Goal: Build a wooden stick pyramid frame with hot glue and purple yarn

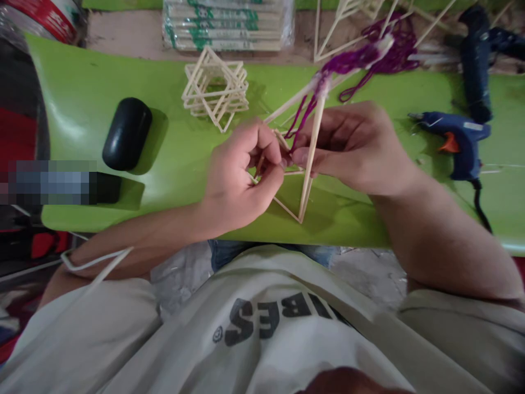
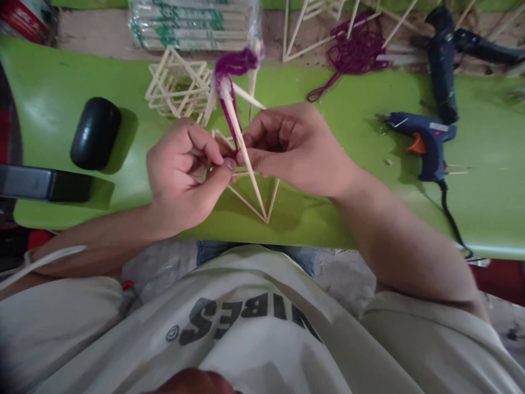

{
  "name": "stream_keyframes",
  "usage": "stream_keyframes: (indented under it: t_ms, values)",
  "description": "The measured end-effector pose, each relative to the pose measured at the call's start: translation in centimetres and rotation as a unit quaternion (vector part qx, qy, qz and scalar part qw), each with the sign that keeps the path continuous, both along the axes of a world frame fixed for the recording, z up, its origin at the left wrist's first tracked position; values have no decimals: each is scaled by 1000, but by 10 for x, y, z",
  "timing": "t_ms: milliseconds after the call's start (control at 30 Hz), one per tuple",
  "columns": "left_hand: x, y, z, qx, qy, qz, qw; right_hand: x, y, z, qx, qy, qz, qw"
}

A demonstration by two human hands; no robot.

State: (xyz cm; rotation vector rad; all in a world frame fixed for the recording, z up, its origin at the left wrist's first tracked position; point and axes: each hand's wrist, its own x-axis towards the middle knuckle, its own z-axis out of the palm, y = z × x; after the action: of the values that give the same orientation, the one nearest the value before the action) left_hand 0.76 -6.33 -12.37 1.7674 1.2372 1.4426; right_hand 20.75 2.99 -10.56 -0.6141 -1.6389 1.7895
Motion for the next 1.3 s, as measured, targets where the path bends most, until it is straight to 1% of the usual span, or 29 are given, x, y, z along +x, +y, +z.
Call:
stream_keyframes:
  t_ms: [100, 200, 267, 367, 467, 533, 667, 733, 867, 967, 1100, 1300]
  values:
    - [0, -1, -3, 19, 12, 0, 1000, 1, 4, -6, -4, 5, 10, 1000]
    - [-1, -1, -6, 39, 13, 1, 999, 4, 7, -11, -13, -19, -2, 1000]
    - [-1, 0, -8, 43, 4, -2, 999, 5, 8, -14, -5, -24, -11, 1000]
    - [2, 3, -14, 50, -27, -12, 998, 5, 9, -16, 4, 1, 1, 1000]
    - [5, 7, -21, 80, -60, -31, 994, 3, 8, -16, -12, 24, 5, 1000]
    - [7, 8, -23, 90, -59, -31, 994, 2, 8, -15, -31, 28, -1, 999]
    - [8, 8, -21, 89, -52, -28, 994, 0, 5, -13, -54, 24, -11, 998]
    - [8, 6, -17, 69, -66, -37, 995, -2, 3, -11, -50, 32, -18, 998]
    - [8, 1, -10, -4, -102, -46, 994, -5, -2, -6, -8, 36, -57, 998]
    - [7, -2, -6, -45, -115, -44, 991, -3, -5, -5, 23, 13, -72, 997]
    - [7, -2, -5, -20, -120, -31, 992, -1, -6, -4, 57, -30, -84, 994]
    - [9, 2, -10, 11, -96, -11, 995, -2, -7, -2, 66, -45, -65, 995]
